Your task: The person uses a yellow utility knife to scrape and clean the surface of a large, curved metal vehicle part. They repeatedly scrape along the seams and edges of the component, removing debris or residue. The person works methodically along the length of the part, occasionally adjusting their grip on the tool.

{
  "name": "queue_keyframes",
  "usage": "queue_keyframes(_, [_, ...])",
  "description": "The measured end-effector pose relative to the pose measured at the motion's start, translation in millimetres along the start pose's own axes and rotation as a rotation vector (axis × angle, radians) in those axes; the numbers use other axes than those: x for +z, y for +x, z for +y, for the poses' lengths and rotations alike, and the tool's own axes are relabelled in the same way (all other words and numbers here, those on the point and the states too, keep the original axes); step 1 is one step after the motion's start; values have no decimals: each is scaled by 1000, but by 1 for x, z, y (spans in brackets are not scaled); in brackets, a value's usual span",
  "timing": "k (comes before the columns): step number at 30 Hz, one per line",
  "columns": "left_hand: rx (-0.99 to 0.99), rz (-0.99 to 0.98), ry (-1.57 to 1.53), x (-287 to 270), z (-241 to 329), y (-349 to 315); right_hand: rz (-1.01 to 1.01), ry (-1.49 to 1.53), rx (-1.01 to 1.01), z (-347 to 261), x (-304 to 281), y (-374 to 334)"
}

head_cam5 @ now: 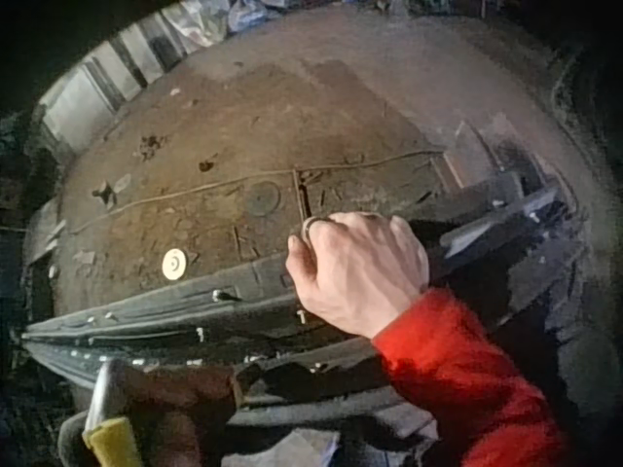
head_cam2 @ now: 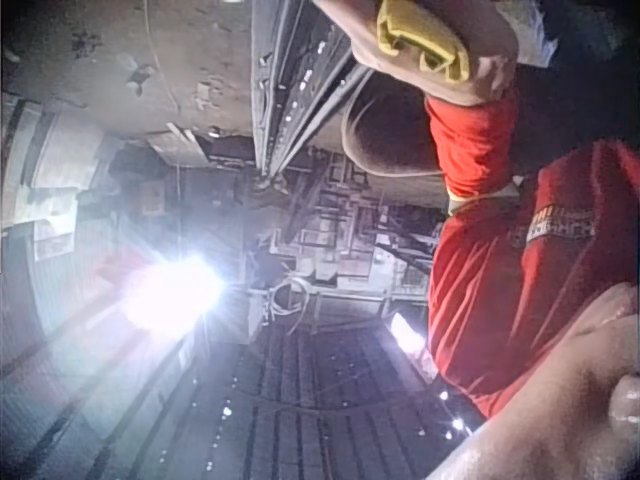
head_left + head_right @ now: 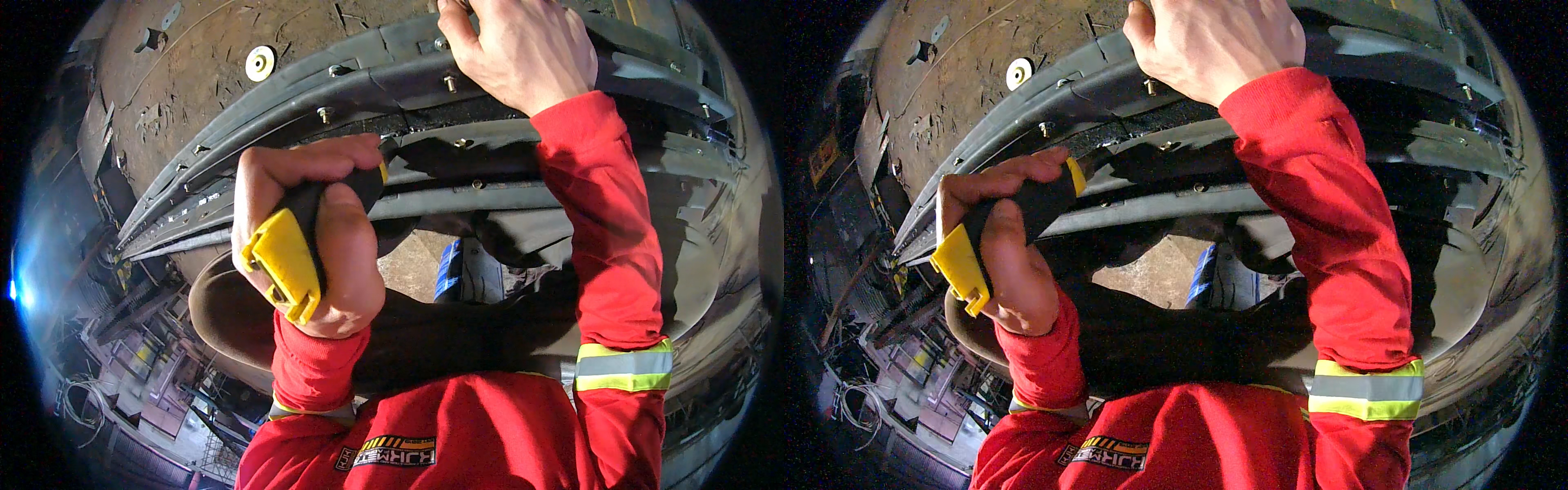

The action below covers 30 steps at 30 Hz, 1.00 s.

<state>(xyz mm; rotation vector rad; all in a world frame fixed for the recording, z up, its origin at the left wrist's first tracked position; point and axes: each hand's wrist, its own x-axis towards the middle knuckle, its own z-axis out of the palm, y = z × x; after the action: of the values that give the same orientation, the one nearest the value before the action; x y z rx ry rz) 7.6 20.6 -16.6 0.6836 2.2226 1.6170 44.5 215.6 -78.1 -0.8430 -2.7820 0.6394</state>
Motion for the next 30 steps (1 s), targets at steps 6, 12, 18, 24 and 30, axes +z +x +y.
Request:
queue_keyframes(6, [11, -6, 145, 2, -5, 4, -7, 16, 20, -2, -3, 1])
queue_keyframes(12, [-6, -11, 202, 10, 1, 10, 14, 71, -12, 7, 7, 0])
queue_keyframes(18, [-7, -18, 207, 11, 7, 5, 72, 8, -31, 10, 12, -2])
queue_keyframes(24, [6, -55, 130, 6, 12, 3, 53, -4, -40, 12, 16, -2])
queue_keyframes(30, [-13, -41, 108, 13, 12, 4, 78, 45, -60, 9, 5, -5])
